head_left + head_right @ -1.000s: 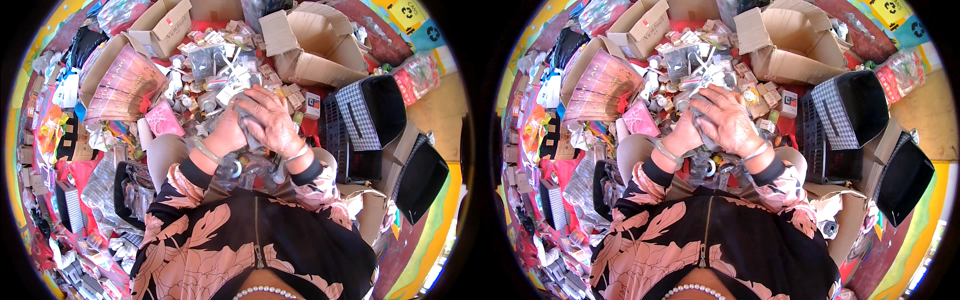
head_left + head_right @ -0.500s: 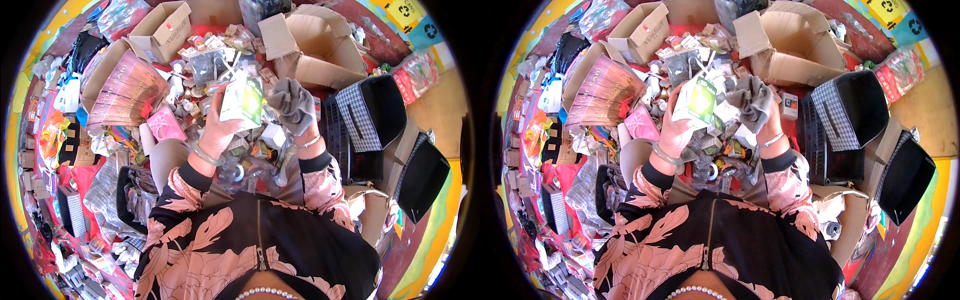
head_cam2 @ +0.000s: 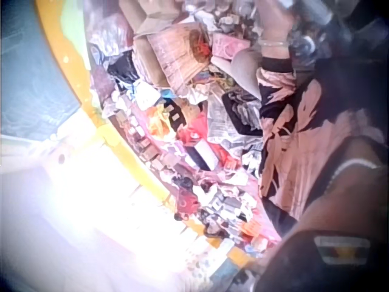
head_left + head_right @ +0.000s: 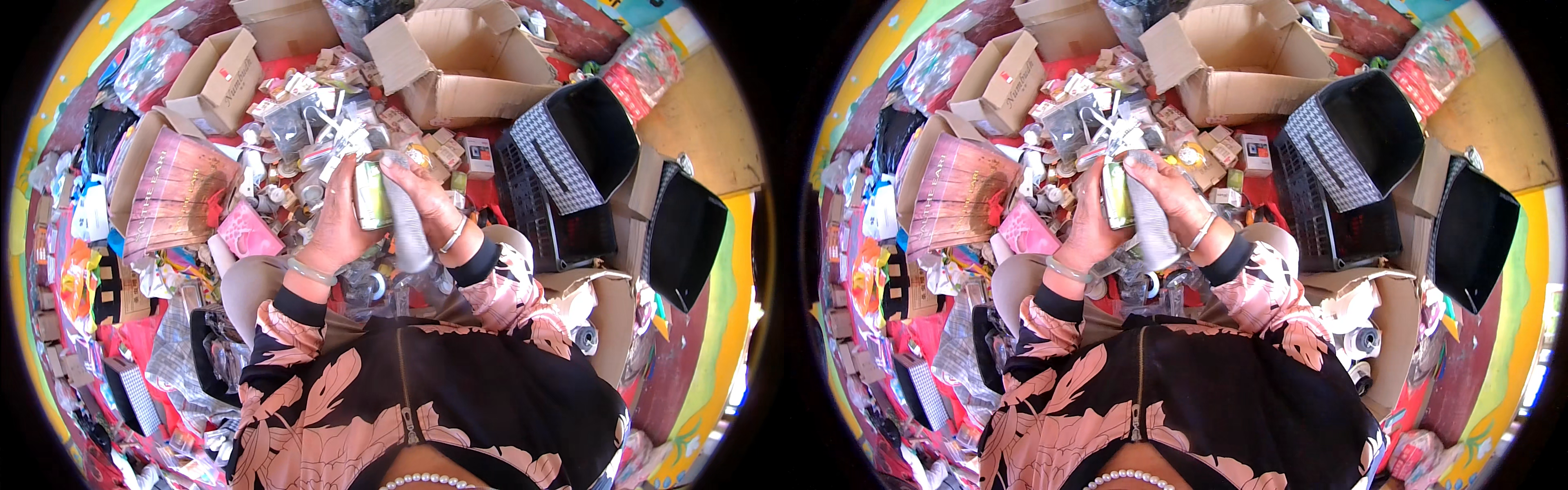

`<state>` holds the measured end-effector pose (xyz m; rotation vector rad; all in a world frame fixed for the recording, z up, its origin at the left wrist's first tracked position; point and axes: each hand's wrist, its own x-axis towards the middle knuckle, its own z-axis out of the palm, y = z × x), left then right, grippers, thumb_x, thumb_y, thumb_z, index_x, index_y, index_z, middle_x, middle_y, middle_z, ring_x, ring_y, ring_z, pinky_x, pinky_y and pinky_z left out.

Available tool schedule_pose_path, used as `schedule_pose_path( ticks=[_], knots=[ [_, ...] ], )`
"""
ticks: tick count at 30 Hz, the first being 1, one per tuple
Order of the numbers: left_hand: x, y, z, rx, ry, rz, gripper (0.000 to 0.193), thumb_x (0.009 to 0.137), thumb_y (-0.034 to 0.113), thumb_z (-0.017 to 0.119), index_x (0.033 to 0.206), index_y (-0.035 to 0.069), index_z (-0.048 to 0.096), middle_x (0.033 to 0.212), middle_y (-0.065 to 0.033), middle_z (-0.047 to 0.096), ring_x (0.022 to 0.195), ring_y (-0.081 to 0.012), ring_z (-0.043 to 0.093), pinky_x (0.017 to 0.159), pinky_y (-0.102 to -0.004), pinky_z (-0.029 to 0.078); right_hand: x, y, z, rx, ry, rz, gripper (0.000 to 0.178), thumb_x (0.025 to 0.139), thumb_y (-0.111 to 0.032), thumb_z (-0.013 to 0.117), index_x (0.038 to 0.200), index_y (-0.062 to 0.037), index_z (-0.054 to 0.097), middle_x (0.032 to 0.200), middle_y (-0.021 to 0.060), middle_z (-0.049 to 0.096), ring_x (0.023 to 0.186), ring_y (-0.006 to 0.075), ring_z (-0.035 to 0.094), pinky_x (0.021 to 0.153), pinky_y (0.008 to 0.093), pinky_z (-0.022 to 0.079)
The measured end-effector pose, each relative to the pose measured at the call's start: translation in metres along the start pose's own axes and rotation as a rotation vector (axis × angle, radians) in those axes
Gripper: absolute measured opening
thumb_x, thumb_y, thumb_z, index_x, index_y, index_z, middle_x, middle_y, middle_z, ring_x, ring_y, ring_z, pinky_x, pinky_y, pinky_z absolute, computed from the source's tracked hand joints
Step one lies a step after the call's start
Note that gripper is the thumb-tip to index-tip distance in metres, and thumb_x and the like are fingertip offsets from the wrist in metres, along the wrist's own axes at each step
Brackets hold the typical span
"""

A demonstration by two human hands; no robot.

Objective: The person sits on the floor and wipes various items with a gray cloth. They clean a white plate, a small round mirror, and several small boxes, turning them over to wipe different sides before placing them into a cardboard box.

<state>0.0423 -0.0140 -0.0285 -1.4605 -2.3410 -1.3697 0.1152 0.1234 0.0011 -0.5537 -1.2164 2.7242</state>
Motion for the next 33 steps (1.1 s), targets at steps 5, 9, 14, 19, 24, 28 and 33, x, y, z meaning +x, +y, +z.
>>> schedule_pose_path(
  ticks=[5, 9, 14, 19, 24, 28, 33],
  knots=[
    [-0.003, 0.000, 0.012, -0.256, -0.090, -0.195, 0.098, 0.054, 0.016, 0.085, 0.131, -0.002, 0.026, 0.120, -0.0206, 0.046, 0.112, -0.0316, 0.049, 0.097, -0.0394, 0.039, 0.015, 0.016, -0.025, -0.149, 0.146, -0.066, 0.043, 0.089, -0.042, 0.057, 0.106, -0.0019, 0.059, 0.087, 0.0054, 0.064, 0.076, 0.0123, 0.061, 0.067, 0.0261, 0.048],
    [-0.005, -0.009, 0.006, -0.325, -0.004, -0.123, 0.085, 0.056, 0.010, 0.084, 0.123, -0.002, 0.033, 0.112, -0.0149, 0.052, 0.101, -0.0245, 0.056, 0.088, -0.0333, 0.046, 0.009, 0.017, -0.033, -0.093, 0.203, 0.002, 0.049, 0.090, -0.050, 0.052, 0.098, -0.0020, 0.061, 0.078, 0.0058, 0.063, 0.068, 0.0150, 0.060, 0.061, 0.0280, 0.048],
    [-0.003, -0.031, 0.011, -0.306, 0.219, -0.350, 0.082, 0.059, 0.009, 0.083, 0.124, -0.003, 0.034, 0.112, -0.0166, 0.054, 0.101, -0.0248, 0.058, 0.085, -0.0332, 0.048, -0.013, 0.010, -0.017, 0.031, -0.114, 0.168, 0.060, 0.083, -0.056, 0.059, 0.114, -0.0050, 0.056, 0.100, 0.0076, 0.063, 0.088, 0.0171, 0.061, 0.075, 0.0313, 0.050],
    [0.000, -0.019, 0.017, -0.369, -0.040, -0.160, 0.099, 0.059, 0.017, 0.083, 0.136, -0.002, 0.024, 0.131, -0.0214, 0.042, 0.120, -0.0326, 0.047, 0.097, -0.0400, 0.040, -0.027, -0.006, -0.023, -0.014, -0.013, 0.149, 0.060, 0.077, -0.028, 0.073, 0.125, -0.0043, 0.048, 0.114, 0.0055, 0.059, 0.105, 0.0146, 0.054, 0.090, 0.0293, 0.043],
    [-0.001, -0.026, 0.022, -0.441, -0.001, -0.221, 0.080, 0.072, 0.018, 0.075, 0.138, 0.004, 0.032, 0.136, -0.0154, 0.041, 0.124, -0.0275, 0.043, 0.099, -0.0394, 0.038, -0.040, -0.083, -0.070, 0.258, 0.253, -0.108, 0.043, 0.084, -0.037, 0.065, 0.111, -0.0045, 0.058, 0.099, 0.0110, 0.066, 0.085, 0.0246, 0.064, 0.075, 0.0375, 0.053],
    [-0.004, -0.029, 0.028, -0.324, -0.051, -0.262, 0.050, 0.076, 0.013, 0.070, 0.121, 0.003, 0.053, 0.127, -0.0155, 0.049, 0.116, -0.0280, 0.050, 0.094, -0.0376, 0.042, -0.057, -0.170, -0.170, 0.107, 0.474, -0.469, 0.042, 0.085, -0.043, 0.062, 0.103, -0.0051, 0.060, 0.092, 0.0097, 0.066, 0.080, 0.0248, 0.065, 0.073, 0.0384, 0.054],
    [-0.006, -0.031, 0.032, -0.212, -0.079, -0.165, 0.040, 0.076, 0.014, 0.069, 0.113, 0.003, 0.058, 0.120, -0.0169, 0.054, 0.110, -0.0319, 0.054, 0.093, -0.0359, 0.043, -0.064, -0.220, -0.277, 0.109, 0.767, -0.524, 0.043, 0.086, -0.052, 0.055, 0.102, -0.0125, 0.061, 0.096, 0.0053, 0.066, 0.086, 0.0259, 0.064, 0.076, 0.0436, 0.051]
  ],
)
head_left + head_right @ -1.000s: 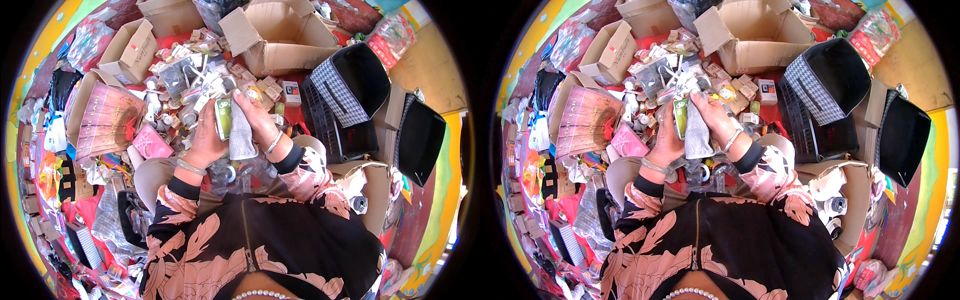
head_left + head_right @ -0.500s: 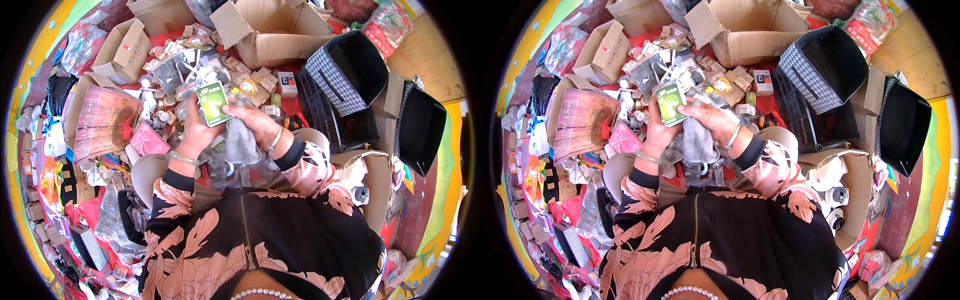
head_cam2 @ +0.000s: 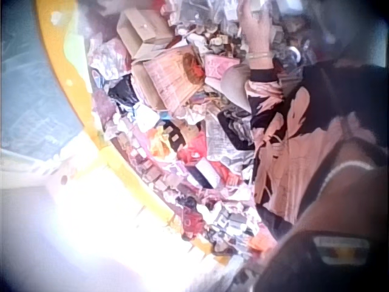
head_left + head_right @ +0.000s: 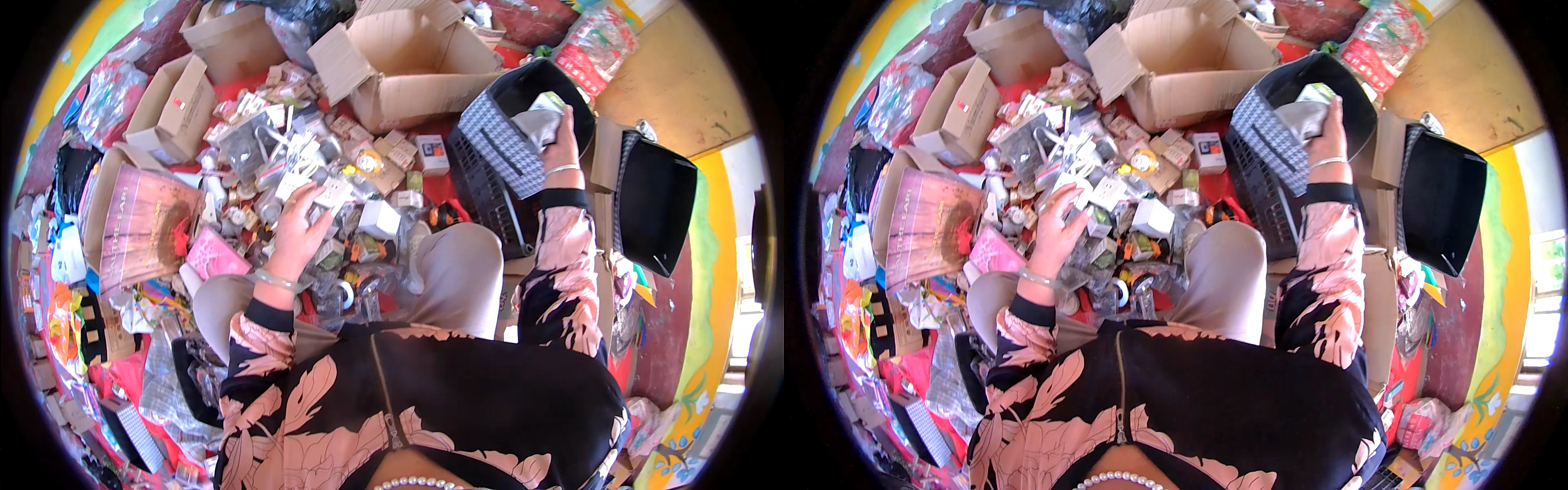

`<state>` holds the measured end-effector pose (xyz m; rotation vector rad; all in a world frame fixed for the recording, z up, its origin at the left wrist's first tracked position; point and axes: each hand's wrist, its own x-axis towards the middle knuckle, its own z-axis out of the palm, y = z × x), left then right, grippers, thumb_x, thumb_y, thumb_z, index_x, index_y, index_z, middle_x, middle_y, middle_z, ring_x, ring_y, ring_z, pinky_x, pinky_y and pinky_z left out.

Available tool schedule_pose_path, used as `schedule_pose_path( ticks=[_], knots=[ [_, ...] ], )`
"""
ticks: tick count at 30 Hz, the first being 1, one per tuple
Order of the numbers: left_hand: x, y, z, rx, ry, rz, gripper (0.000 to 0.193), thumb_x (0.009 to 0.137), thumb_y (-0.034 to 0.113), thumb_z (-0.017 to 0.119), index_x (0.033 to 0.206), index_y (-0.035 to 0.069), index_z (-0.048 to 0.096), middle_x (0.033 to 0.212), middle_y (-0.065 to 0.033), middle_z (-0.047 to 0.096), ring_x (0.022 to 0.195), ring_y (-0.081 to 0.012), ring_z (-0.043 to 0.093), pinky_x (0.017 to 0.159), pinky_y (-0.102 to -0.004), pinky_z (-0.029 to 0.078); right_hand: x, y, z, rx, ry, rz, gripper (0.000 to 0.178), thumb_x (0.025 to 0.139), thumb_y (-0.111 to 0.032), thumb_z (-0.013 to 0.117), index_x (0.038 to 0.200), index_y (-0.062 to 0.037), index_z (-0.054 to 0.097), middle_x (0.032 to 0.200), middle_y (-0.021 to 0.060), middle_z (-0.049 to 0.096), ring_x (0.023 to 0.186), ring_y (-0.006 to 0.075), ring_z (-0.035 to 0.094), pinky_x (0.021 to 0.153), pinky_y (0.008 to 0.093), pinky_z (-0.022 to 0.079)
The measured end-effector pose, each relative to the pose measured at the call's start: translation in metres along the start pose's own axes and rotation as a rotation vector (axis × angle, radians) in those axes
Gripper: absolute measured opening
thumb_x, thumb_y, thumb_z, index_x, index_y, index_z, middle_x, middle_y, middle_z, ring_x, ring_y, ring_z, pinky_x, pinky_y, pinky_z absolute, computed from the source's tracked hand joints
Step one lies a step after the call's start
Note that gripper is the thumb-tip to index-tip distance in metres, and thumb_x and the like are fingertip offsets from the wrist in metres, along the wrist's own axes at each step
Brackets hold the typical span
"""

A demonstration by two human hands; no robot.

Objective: The person sits on the floor and wipes various items with a gray cloth. They clean a white plate, a small round mirror, and several small boxes, turning them over to wipe different sides before placing them into a cardboard box.

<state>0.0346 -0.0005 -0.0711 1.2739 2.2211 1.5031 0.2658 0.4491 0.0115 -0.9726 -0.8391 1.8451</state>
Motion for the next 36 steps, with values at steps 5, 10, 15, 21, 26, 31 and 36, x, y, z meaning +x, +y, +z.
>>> schedule_pose_path(
  ticks=[5, 10, 15, 21, 26, 31, 36],
  knots=[
    [0.001, 0.004, 0.000, 0.016, 0.003, -0.023, 0.034, 0.077, 0.014, 0.067, 0.109, 0.003, 0.060, 0.115, -0.0160, 0.058, 0.105, -0.0325, 0.056, 0.090, -0.0358, 0.044, -0.001, 0.011, -0.015, 0.128, 0.006, 0.067, 0.042, 0.087, -0.048, 0.054, 0.099, -0.0082, 0.062, 0.097, 0.0088, 0.066, 0.088, 0.0295, 0.063, 0.078, 0.0451, 0.051],
    [0.002, 0.005, 0.001, 0.034, -0.013, -0.008, 0.031, 0.078, 0.013, 0.066, 0.107, 0.004, 0.061, 0.112, -0.0156, 0.059, 0.103, -0.0317, 0.057, 0.088, -0.0366, 0.045, -0.039, 0.083, 0.019, -0.186, -0.174, 0.026, 0.019, 0.082, -0.020, 0.057, 0.088, -0.0023, 0.063, 0.083, 0.0110, 0.065, 0.077, 0.0245, 0.062, 0.073, 0.0363, 0.052],
    [0.003, 0.014, -0.003, 0.114, -0.085, -0.029, 0.030, 0.081, 0.010, 0.064, 0.110, 0.003, 0.060, 0.113, -0.0153, 0.059, 0.105, -0.0307, 0.057, 0.090, -0.0356, 0.044, 0.030, 0.205, -0.012, -0.756, -0.460, 0.293, 0.022, 0.077, -0.017, 0.053, 0.088, -0.0011, 0.063, 0.082, 0.0111, 0.064, 0.069, 0.0213, 0.061, 0.064, 0.0305, 0.051],
    [0.012, 0.019, -0.003, 0.105, -0.234, -0.160, 0.031, 0.080, 0.006, 0.064, 0.110, 0.001, 0.059, 0.113, -0.0187, 0.058, 0.104, -0.0340, 0.057, 0.089, -0.0375, 0.044, 0.122, 0.332, -0.034, -2.012, -0.554, 0.067, 0.053, 0.070, -0.032, 0.064, 0.113, -0.0017, 0.057, 0.108, 0.0201, 0.062, 0.101, 0.0338, 0.060, 0.086, 0.0397, 0.048],
    [0.022, 0.002, 0.002, 0.111, -0.283, -0.268, 0.031, 0.077, 0.005, 0.066, 0.107, -0.001, 0.060, 0.110, -0.0200, 0.058, 0.100, -0.0348, 0.057, 0.087, -0.0383, 0.045, 0.134, 0.387, -0.022, -2.107, -0.448, 0.279, 0.082, 0.068, -0.040, 0.069, 0.133, -0.0022, 0.036, 0.123, 0.0219, 0.054, 0.110, 0.0361, 0.056, 0.092, 0.0424, 0.045],
    [0.033, -0.004, 0.004, 0.053, -0.312, -0.302, 0.031, 0.078, 0.005, 0.066, 0.107, -0.002, 0.059, 0.109, -0.0202, 0.058, 0.100, -0.0354, 0.057, 0.086, -0.0381, 0.046, 0.137, 0.411, -0.027, -2.098, -0.331, 0.300, 0.069, 0.070, -0.040, 0.069, 0.123, -0.0046, 0.043, 0.116, 0.0208, 0.058, 0.107, 0.0366, 0.057, 0.090, 0.0445, 0.046],
    [0.037, 0.001, 0.002, 0.062, -0.329, -0.257, 0.031, 0.079, 0.006, 0.066, 0.108, -0.002, 0.059, 0.109, -0.0203, 0.059, 0.100, -0.0357, 0.057, 0.086, -0.0386, 0.046, 0.134, 0.379, -0.047, -1.890, -0.406, 0.181, 0.072, 0.069, -0.034, 0.067, 0.131, -0.0078, 0.041, 0.114, 0.0226, 0.059, 0.105, 0.0356, 0.058, 0.090, 0.0393, 0.046]
  ],
)
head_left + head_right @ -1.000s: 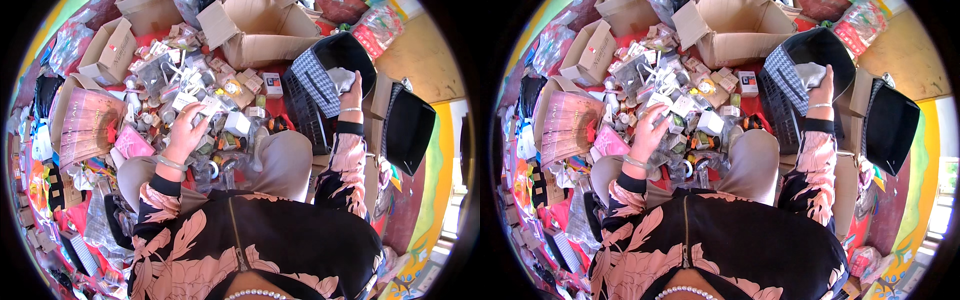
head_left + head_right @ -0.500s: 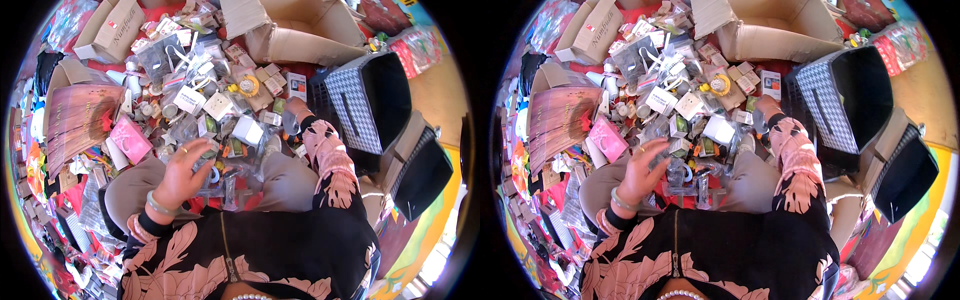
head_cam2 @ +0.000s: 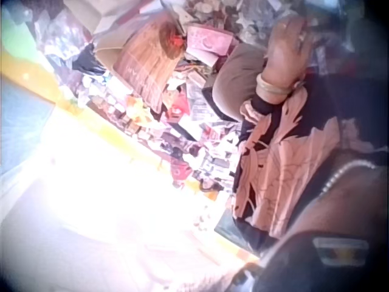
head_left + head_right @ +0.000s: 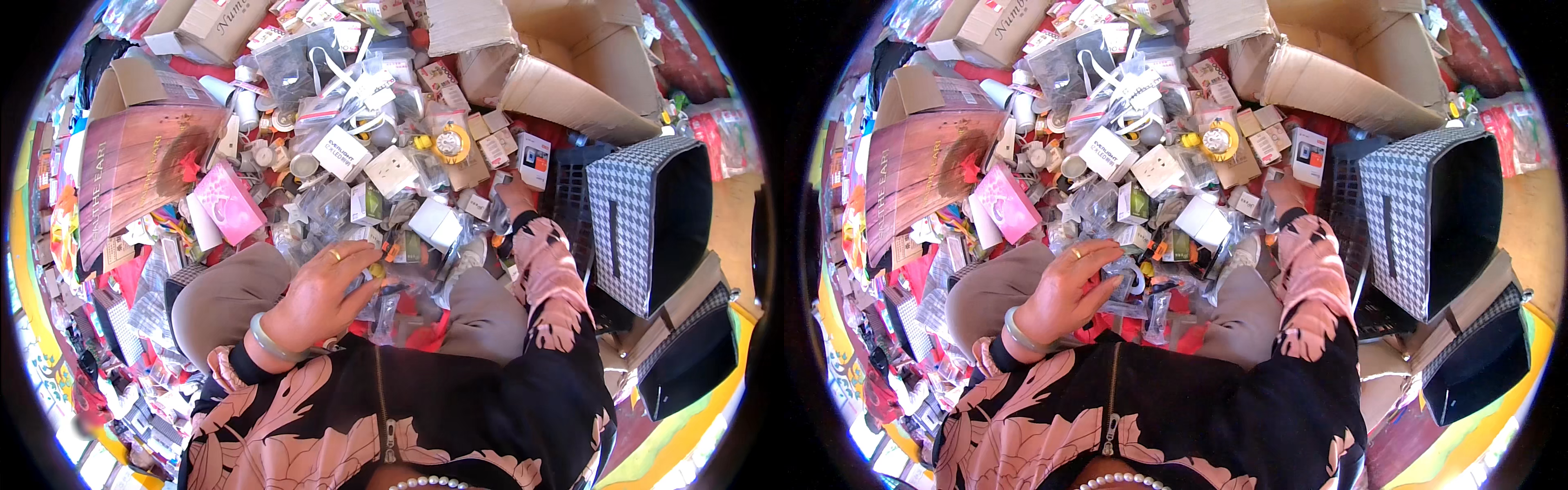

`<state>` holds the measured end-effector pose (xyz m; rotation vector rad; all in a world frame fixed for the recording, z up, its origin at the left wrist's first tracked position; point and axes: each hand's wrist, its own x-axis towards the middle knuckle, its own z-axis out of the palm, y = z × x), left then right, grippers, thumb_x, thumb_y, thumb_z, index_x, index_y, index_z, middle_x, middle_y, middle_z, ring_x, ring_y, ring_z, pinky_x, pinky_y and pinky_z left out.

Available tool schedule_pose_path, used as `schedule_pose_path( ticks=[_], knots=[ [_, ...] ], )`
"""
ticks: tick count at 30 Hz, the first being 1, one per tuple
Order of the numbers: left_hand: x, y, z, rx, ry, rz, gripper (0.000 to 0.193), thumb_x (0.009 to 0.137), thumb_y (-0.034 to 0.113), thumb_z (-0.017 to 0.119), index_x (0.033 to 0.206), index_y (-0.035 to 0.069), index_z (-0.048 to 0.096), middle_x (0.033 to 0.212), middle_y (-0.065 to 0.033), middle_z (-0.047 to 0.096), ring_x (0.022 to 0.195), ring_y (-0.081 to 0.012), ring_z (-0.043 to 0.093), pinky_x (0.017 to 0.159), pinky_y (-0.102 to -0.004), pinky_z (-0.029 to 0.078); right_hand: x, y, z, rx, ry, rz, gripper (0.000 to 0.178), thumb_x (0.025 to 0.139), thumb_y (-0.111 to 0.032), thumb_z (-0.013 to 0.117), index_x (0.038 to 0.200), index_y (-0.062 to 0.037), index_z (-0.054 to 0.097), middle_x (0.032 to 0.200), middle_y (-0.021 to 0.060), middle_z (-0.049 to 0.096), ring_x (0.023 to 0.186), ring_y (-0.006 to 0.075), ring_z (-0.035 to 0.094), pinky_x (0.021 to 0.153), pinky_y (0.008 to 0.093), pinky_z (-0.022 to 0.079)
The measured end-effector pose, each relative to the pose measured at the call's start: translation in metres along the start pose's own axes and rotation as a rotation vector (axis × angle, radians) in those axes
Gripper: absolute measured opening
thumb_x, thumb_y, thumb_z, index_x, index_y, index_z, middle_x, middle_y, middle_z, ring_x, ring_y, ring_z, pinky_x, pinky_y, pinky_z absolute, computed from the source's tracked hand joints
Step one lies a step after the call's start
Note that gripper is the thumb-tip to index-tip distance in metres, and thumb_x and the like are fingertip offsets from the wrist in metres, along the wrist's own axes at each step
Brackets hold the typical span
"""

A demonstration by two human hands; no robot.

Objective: The person sits on the floor and wipes various items with a gray cloth. They clean a white plate, a small round mirror, and several small boxes, turning them over to wipe different sides before placing them into a cardboard box.

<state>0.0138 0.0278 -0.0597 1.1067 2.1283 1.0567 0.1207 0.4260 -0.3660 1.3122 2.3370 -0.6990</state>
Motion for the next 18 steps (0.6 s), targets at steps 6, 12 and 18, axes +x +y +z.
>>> schedule_pose_path(
  ticks=[6, 12, 18],
  knots=[
    [-0.027, 0.001, 0.016, -0.077, 0.105, 0.090, 0.031, 0.085, 0.010, 0.061, 0.113, -0.001, 0.056, 0.110, -0.0181, 0.060, 0.100, -0.0326, 0.060, 0.088, -0.0367, 0.046, -0.143, -0.062, -0.119, 1.076, -0.417, -0.290, 0.072, 0.069, -0.015, 0.075, 0.133, -0.0107, 0.043, 0.115, 0.0093, 0.059, 0.101, 0.0235, 0.058, 0.089, 0.0348, 0.046],
    [-0.019, 0.007, 0.027, -1.301, 0.030, -0.081, 0.058, 0.090, 0.034, 0.057, 0.134, 0.001, 0.037, 0.129, -0.0104, 0.047, 0.118, -0.0215, 0.048, 0.097, -0.0359, 0.040, -0.321, -0.150, -0.189, 1.350, -0.768, -0.518, 0.073, 0.067, -0.013, 0.078, 0.131, -0.0047, 0.044, 0.119, 0.0058, 0.055, 0.111, 0.0188, 0.052, 0.100, 0.0317, 0.037],
    [-0.027, 0.038, -0.002, -1.418, 0.014, 0.186, 0.070, 0.083, 0.030, 0.066, 0.138, 0.003, 0.031, 0.126, -0.0089, 0.048, 0.115, -0.0201, 0.049, 0.095, -0.0334, 0.041, -0.389, -0.204, -0.168, 0.889, -0.307, -0.798, 0.053, 0.078, -0.019, 0.073, 0.125, -0.0079, 0.053, 0.117, 0.0059, 0.056, 0.111, 0.0163, 0.050, 0.097, 0.0293, 0.038]
  ],
)
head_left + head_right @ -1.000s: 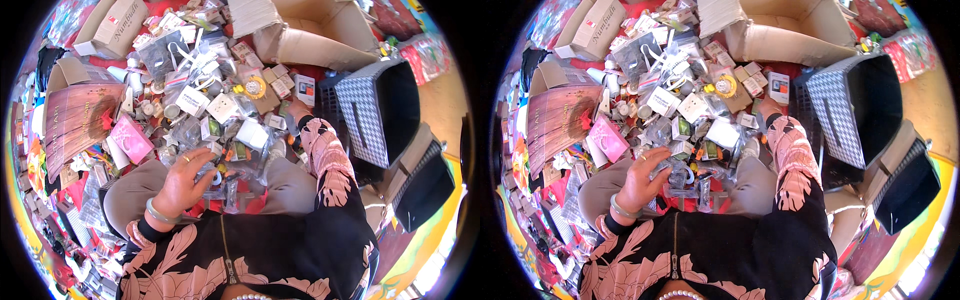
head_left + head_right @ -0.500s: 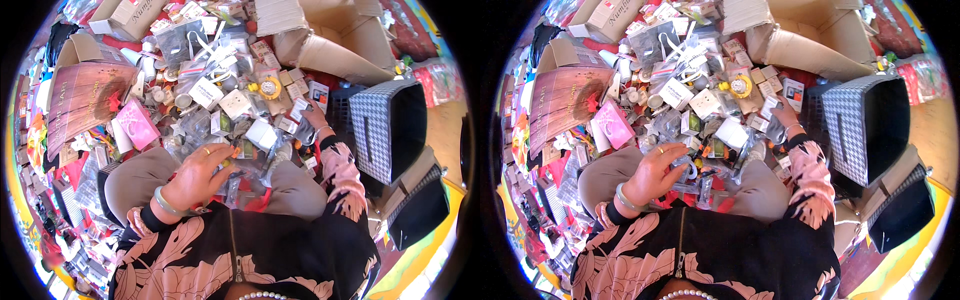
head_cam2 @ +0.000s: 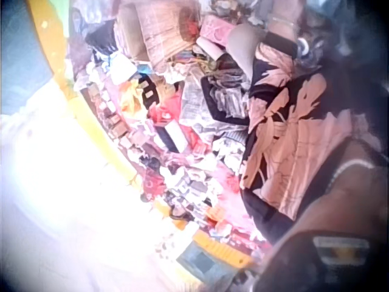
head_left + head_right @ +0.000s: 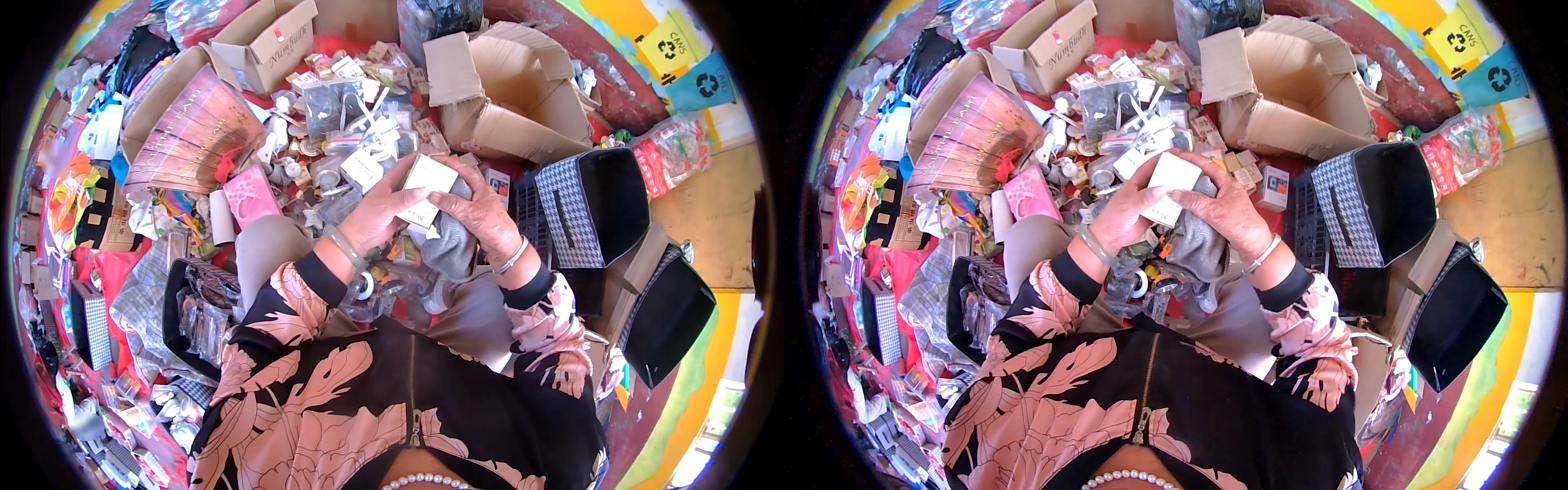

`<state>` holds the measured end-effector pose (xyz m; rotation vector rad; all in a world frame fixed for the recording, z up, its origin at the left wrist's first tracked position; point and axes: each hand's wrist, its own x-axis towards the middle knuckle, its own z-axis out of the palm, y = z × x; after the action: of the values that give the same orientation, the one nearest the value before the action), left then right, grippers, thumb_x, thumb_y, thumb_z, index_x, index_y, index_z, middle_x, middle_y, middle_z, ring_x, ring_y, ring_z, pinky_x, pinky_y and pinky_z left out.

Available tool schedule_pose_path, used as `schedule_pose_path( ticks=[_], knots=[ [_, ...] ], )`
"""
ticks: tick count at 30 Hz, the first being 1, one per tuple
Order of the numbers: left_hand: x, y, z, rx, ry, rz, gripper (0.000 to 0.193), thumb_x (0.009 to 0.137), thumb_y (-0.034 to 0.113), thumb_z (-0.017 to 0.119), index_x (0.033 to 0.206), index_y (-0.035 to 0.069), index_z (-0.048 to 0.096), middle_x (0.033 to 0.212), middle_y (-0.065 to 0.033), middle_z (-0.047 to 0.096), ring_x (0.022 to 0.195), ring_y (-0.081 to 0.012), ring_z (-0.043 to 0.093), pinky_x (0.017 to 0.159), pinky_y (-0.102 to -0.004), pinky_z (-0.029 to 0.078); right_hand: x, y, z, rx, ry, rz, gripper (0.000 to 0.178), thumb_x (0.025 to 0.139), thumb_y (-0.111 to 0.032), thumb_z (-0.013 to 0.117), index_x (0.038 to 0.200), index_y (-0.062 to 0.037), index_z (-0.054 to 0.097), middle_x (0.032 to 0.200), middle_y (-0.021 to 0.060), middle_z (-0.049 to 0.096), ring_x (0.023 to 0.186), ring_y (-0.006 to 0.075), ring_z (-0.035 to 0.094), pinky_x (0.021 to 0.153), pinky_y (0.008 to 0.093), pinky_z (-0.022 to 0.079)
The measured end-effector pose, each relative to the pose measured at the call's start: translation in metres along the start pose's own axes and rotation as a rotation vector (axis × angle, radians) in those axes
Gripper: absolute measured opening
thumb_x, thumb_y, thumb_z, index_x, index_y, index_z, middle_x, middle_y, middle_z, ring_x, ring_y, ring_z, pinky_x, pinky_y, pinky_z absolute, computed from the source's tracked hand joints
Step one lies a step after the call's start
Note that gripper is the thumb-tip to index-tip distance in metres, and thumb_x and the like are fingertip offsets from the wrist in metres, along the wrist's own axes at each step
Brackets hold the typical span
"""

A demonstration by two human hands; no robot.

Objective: The person sits on the floor and wipes various items with a gray cloth. They clean a white plate, a small round mirror, and several small boxes, turning them over to wipe different sides before placing them into a cardboard box.

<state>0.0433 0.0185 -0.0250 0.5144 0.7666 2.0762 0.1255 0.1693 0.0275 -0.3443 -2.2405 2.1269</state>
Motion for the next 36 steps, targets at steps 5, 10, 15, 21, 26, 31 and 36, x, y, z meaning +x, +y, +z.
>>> schedule_pose_path(
  ticks=[5, 10, 15, 21, 26, 31, 36],
  knots=[
    [-0.008, 0.011, -0.010, -0.251, 0.142, 0.015, 0.048, 0.092, 0.030, 0.051, 0.132, 0.007, 0.040, 0.122, -0.0090, 0.054, 0.112, -0.0248, 0.054, 0.096, -0.0422, 0.041, -0.002, -0.005, -0.001, -0.067, 0.417, -0.091, 0.037, 0.086, -0.030, 0.064, 0.113, -0.0057, 0.058, 0.110, 0.0123, 0.060, 0.092, 0.0146, 0.058, 0.080, 0.0267, 0.046],
    [-0.007, 0.010, -0.010, -0.506, 0.229, -0.037, 0.039, 0.094, 0.030, 0.046, 0.125, 0.006, 0.047, 0.117, -0.0096, 0.057, 0.106, -0.0249, 0.057, 0.094, -0.0415, 0.042, -0.013, -0.031, 0.035, 0.286, 0.459, -0.477, 0.037, 0.092, -0.031, 0.055, 0.115, -0.0024, 0.057, 0.115, 0.0129, 0.058, 0.095, 0.0182, 0.059, 0.082, 0.0307, 0.048],
    [-0.017, 0.005, 0.010, -0.353, 0.406, -0.094, 0.036, 0.097, 0.035, 0.040, 0.116, 0.006, 0.052, 0.109, -0.0066, 0.059, 0.100, -0.0213, 0.058, 0.089, -0.0358, 0.046, 0.002, 0.014, 0.068, -0.877, 0.281, -0.768, 0.043, 0.085, -0.034, 0.057, 0.121, -0.0099, 0.058, 0.129, 0.0164, 0.049, 0.129, 0.0374, 0.035, 0.105, 0.0456, 0.027],
    [-0.012, -0.006, 0.001, -0.115, 0.192, -0.235, 0.037, 0.099, 0.026, 0.039, 0.128, 0.004, 0.044, 0.119, -0.0081, 0.054, 0.108, -0.0182, 0.054, 0.092, -0.0329, 0.044, 0.005, 0.016, 0.050, -0.489, 0.318, -0.639, 0.032, 0.088, -0.026, 0.055, 0.111, -0.0044, 0.062, 0.124, 0.0159, 0.053, 0.123, 0.0336, 0.042, 0.104, 0.0417, 0.030],
    [-0.012, -0.024, -0.011, 0.204, 0.014, -0.161, 0.039, 0.098, 0.027, 0.042, 0.124, -0.002, 0.047, 0.115, -0.0116, 0.057, 0.104, -0.0188, 0.055, 0.091, -0.0322, 0.043, 0.004, 0.020, 0.033, -0.040, 0.380, -0.301, 0.031, 0.093, -0.030, 0.054, 0.107, -0.0037, 0.063, 0.093, 0.0061, 0.065, 0.089, 0.0127, 0.056, 0.085, 0.0267, 0.043],
    [-0.010, -0.034, -0.034, 1.067, -0.201, 0.288, 0.038, 0.095, 0.018, 0.045, 0.126, -0.003, 0.044, 0.115, -0.0150, 0.058, 0.108, -0.0259, 0.056, 0.095, -0.0330, 0.042, 0.012, 0.032, 0.015, 0.023, 0.393, -0.176, 0.034, 0.093, -0.031, 0.053, 0.097, 0.0005, 0.063, 0.086, 0.0035, 0.062, 0.080, 0.0102, 0.053, 0.075, 0.0235, 0.042],
    [-0.008, -0.017, -0.014, -0.501, 0.045, -0.259, 0.042, 0.097, 0.031, 0.042, 0.127, 0.002, 0.047, 0.121, -0.0096, 0.057, 0.110, -0.0216, 0.056, 0.098, -0.0357, 0.042, 0.011, 0.018, 0.019, 0.543, 0.344, -0.119, 0.042, 0.093, -0.041, 0.049, 0.098, -0.0006, 0.059, 0.090, 0.0062, 0.062, 0.077, 0.0156, 0.058, 0.073, 0.0263, 0.045]
  ],
)
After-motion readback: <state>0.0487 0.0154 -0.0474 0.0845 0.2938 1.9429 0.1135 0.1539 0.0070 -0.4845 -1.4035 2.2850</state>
